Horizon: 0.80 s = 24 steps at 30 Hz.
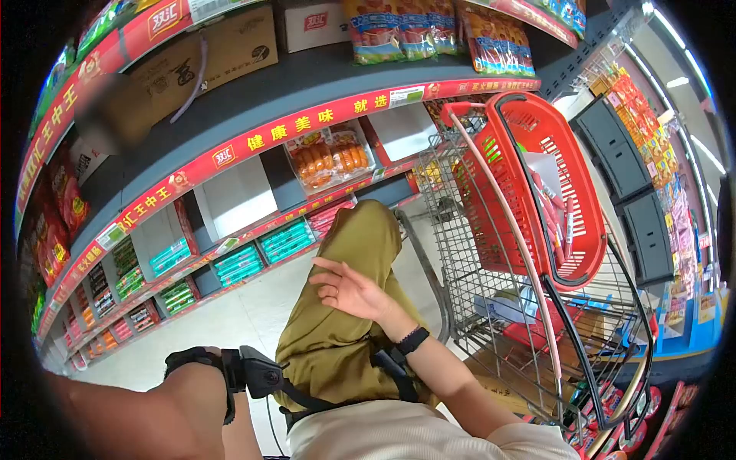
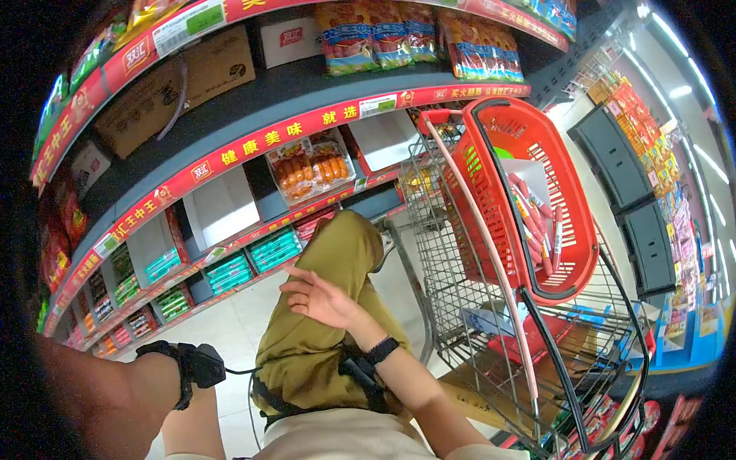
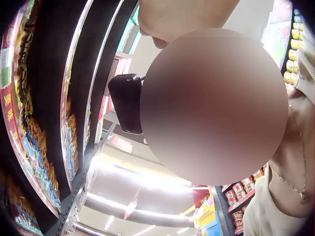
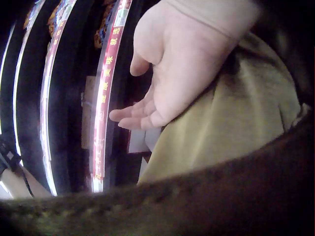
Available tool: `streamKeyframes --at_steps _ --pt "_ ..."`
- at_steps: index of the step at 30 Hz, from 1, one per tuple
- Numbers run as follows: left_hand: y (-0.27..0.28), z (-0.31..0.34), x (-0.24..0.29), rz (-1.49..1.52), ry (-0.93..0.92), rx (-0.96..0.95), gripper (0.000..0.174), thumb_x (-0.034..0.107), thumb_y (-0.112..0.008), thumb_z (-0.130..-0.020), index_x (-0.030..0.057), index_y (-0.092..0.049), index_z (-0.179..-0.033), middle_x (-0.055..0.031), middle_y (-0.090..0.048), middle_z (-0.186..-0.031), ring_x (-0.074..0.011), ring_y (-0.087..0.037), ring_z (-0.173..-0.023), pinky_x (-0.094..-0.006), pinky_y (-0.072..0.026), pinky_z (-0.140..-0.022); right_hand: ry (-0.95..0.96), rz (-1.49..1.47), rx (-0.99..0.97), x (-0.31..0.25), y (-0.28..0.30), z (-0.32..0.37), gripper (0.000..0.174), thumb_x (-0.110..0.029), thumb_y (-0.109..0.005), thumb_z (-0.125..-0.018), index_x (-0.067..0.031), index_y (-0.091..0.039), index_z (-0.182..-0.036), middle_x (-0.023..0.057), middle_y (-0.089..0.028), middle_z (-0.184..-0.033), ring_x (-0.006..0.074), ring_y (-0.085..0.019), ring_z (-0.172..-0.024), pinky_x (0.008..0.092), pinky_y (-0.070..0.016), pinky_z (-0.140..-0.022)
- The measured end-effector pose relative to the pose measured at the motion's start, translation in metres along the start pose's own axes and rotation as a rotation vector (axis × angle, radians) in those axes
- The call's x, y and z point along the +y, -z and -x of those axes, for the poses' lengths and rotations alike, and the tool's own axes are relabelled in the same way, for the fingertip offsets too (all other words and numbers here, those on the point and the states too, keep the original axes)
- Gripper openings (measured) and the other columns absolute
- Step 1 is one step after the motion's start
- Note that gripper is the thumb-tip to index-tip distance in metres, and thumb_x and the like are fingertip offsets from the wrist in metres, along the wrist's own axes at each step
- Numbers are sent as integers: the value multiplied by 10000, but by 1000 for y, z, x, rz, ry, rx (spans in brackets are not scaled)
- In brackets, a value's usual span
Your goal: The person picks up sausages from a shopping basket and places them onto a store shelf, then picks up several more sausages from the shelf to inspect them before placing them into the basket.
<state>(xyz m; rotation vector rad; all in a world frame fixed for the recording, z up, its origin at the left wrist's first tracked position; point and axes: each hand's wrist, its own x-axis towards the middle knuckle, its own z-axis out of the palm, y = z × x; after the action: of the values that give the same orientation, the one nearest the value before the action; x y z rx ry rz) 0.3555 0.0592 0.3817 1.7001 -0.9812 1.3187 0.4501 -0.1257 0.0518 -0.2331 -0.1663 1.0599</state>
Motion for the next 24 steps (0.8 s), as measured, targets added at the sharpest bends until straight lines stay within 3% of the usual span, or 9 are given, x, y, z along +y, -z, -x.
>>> streamKeyframes --at_steps 24 --pt "11 8 0 -136 -22 72 356 273 -360 -930 70 -348 -1222 10 -385 -662 -115 -366 -579 -313 -350 -663 -26 -51 26 -1 5 1 522 -343 -340 -966 -65 -229 -1393 150 -505 -1204 227 -526 -968 350 -414 -872"
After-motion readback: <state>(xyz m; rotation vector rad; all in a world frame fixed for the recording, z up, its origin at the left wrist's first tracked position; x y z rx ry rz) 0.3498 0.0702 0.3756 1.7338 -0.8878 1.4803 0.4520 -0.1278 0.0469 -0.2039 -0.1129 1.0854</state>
